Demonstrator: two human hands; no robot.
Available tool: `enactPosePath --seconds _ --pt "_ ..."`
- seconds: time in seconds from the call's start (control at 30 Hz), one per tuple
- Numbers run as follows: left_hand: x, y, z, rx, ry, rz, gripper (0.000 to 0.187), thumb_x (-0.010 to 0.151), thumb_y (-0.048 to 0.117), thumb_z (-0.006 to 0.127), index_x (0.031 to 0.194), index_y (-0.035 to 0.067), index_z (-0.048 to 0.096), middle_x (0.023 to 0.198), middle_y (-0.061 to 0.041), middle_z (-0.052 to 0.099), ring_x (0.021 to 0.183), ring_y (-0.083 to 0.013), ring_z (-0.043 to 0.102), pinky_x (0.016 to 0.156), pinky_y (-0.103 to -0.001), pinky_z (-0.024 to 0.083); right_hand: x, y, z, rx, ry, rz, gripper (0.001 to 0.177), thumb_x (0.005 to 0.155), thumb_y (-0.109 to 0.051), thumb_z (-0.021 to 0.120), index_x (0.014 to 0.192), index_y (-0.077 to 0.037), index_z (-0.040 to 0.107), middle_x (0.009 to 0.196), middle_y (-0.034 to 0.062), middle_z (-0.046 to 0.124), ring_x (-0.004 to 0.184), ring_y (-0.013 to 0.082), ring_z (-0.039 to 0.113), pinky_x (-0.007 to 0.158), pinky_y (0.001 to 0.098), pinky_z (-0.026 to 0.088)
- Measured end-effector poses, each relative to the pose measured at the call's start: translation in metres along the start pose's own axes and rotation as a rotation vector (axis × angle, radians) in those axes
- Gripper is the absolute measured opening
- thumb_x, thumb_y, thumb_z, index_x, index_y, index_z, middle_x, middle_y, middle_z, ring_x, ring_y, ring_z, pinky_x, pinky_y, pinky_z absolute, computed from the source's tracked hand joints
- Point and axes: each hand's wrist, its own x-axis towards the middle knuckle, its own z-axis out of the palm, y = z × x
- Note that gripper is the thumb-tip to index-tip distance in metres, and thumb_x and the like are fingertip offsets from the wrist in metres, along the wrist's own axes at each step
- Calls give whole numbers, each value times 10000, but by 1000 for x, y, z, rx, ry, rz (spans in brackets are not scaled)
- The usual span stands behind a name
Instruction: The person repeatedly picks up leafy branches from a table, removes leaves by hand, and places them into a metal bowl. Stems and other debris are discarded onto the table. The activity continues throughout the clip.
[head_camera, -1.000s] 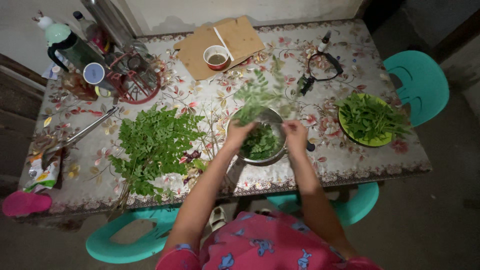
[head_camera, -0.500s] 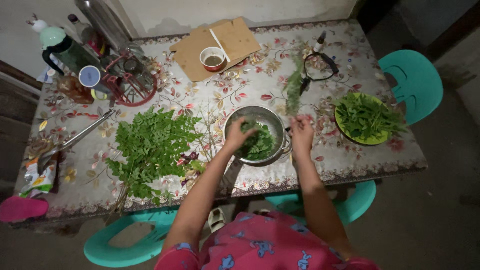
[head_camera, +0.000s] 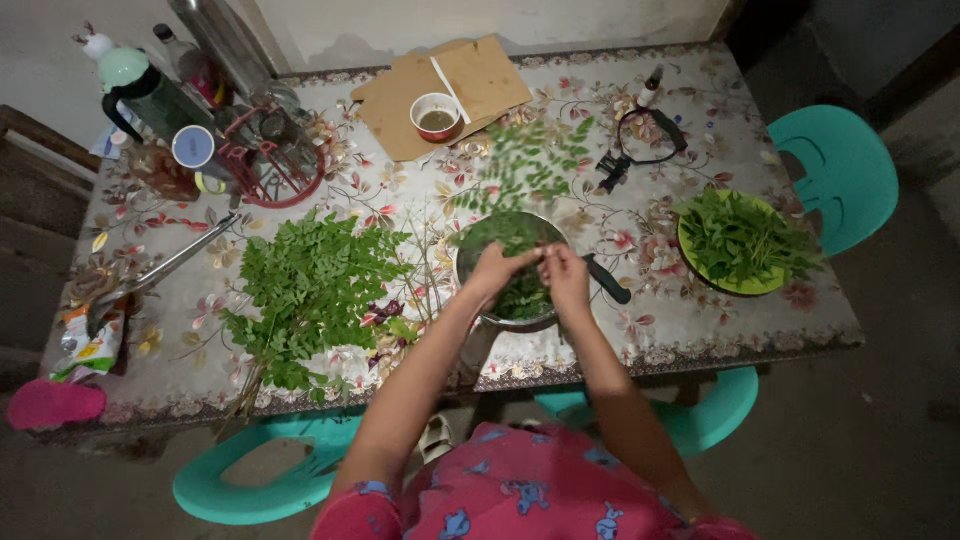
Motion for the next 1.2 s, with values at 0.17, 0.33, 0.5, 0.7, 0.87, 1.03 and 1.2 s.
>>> enactPosePath --seconds 0.17,0.33,0.5,0.7,0.87,1.03,1.2 --pt "-2 -4 -2 16 62 53 218 893 201 779 940 -9 743 795 -71 737 661 -130 650 631 -284 527 -5 -8 5 -168 45 43 187 1035 -197 597 1000 -51 708 780 -14 664 643 54 535 583 219 427" --pt "9 -16 -10 -218 81 10 153 916 114 756 989 -20 741 832 -74 752 653 -111 629 593 -264 485 -12 -30 2 -199 93 -11 183 1019 -195 621 1018 -52 734 821 -7 658 695 65 521 611 222 398" --pt "27 -26 -47 -394 192 47 140 934 82 717 1047 0 718 883 -68 749 665 -105 642 574 -225 476 -16 -50 -25 -183 254 161 205 1055 -218 586 1010 -50 696 866 -15 661 737 76 547 655 238 435" --pt "30 -44 -63 -207 280 85 286 962 216 772 1071 -39 700 857 -110 692 665 -163 595 570 -325 437 -9 -41 -57 -120 380 43 187 1047 -211 562 1037 -87 702 875 -46 633 743 53 536 632 216 414" --pt "27 -38 -42 905 267 187 680 706 354 906 1245 12 674 1055 -211 716 928 -338 696 824 -426 536 -11 -29 -58 -31 276 -21 180 1083 -206 561 1046 -77 681 836 -28 592 716 44 529 628 212 427" --pt "26 -17 -15 658 267 376 603 778 389 905 1159 -42 725 1098 -245 704 988 -315 660 849 -408 515 -16 -16 -31 11 175 181 140 1068 -161 546 1039 -78 654 804 7 578 639 101 472 568 256 368" --pt "20 4 -3 162 190 286 466 827 323 821 1135 -7 705 1047 -117 765 919 -174 712 826 -316 562 -26 -10 -6 26 -32 73 139 1045 -114 515 1031 -41 633 982 39 720 810 102 656 715 239 532"
